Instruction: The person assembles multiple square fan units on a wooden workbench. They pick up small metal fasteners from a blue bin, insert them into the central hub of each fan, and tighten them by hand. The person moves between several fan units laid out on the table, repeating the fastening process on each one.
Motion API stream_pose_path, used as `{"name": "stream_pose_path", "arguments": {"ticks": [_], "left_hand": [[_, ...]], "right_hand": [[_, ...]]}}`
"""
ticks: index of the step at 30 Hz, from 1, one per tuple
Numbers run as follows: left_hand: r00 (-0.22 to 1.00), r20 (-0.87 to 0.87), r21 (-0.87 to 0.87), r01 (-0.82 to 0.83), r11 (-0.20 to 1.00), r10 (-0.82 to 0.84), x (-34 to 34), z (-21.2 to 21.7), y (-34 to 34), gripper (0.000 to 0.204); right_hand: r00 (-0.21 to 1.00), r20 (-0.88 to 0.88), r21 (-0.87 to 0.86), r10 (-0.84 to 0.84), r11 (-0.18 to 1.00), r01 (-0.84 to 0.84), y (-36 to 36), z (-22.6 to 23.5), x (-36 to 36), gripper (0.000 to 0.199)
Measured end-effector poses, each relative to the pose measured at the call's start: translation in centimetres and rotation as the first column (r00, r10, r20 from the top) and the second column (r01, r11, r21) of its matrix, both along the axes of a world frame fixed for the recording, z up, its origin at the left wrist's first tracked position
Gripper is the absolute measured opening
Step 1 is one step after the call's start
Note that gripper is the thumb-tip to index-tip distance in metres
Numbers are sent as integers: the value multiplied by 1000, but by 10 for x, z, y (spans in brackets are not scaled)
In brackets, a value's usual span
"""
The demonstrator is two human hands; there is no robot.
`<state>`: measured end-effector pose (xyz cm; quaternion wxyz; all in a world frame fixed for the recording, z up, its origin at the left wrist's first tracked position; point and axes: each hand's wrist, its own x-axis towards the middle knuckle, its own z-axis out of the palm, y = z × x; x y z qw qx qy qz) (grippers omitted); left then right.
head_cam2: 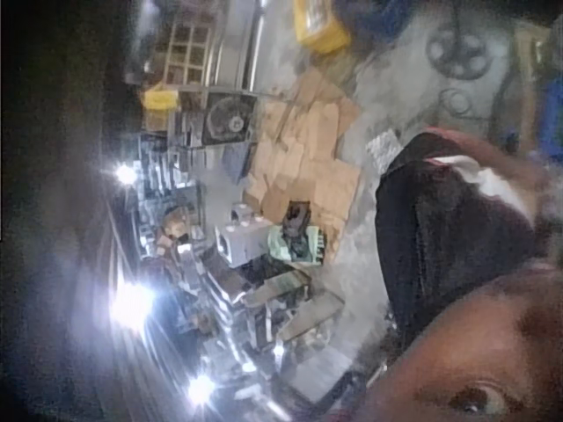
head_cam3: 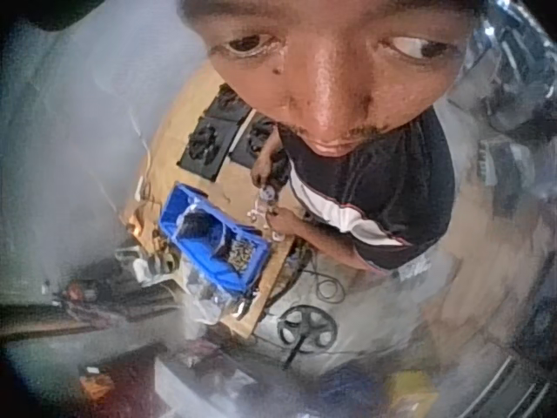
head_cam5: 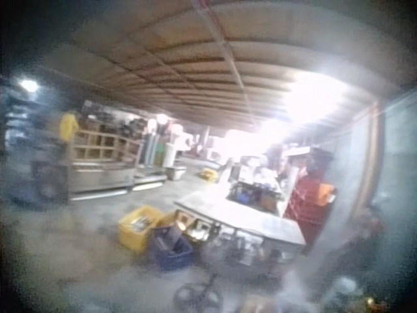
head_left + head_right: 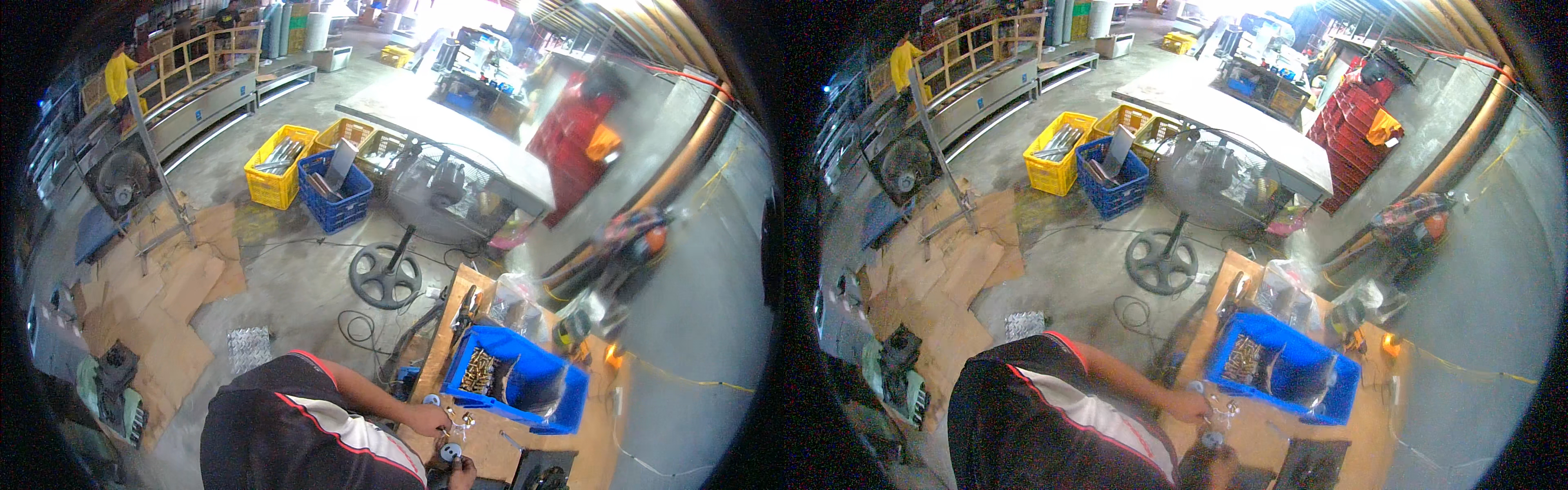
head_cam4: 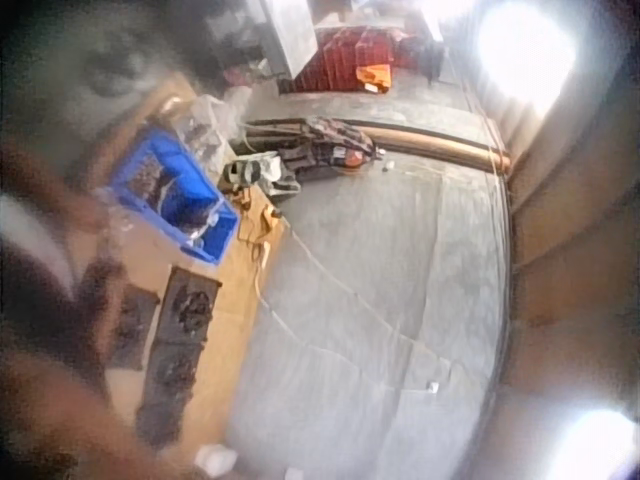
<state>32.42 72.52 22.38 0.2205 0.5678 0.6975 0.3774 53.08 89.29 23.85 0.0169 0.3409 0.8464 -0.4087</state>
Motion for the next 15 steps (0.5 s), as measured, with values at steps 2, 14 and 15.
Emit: {"name": "stream_pose_path", "arguments": {"ticks": [2, 14, 15], "left_hand": [[999, 53, 48, 8, 999, -11, 0, -1, -1, 26], [987, 160, 332, -31, 943, -23, 12, 4, 26, 30], [962, 268, 281, -26, 959, -52, 18, 8, 26, 30]], "right_hand": [[1000, -16, 5, -18, 1000, 18, -13, 7, -2, 35], [966, -167, 94, -195, 973, 213, -54, 47, 4, 29], [979, -137, 109, -154, 979, 169, -51, 61, 6, 28]]}}
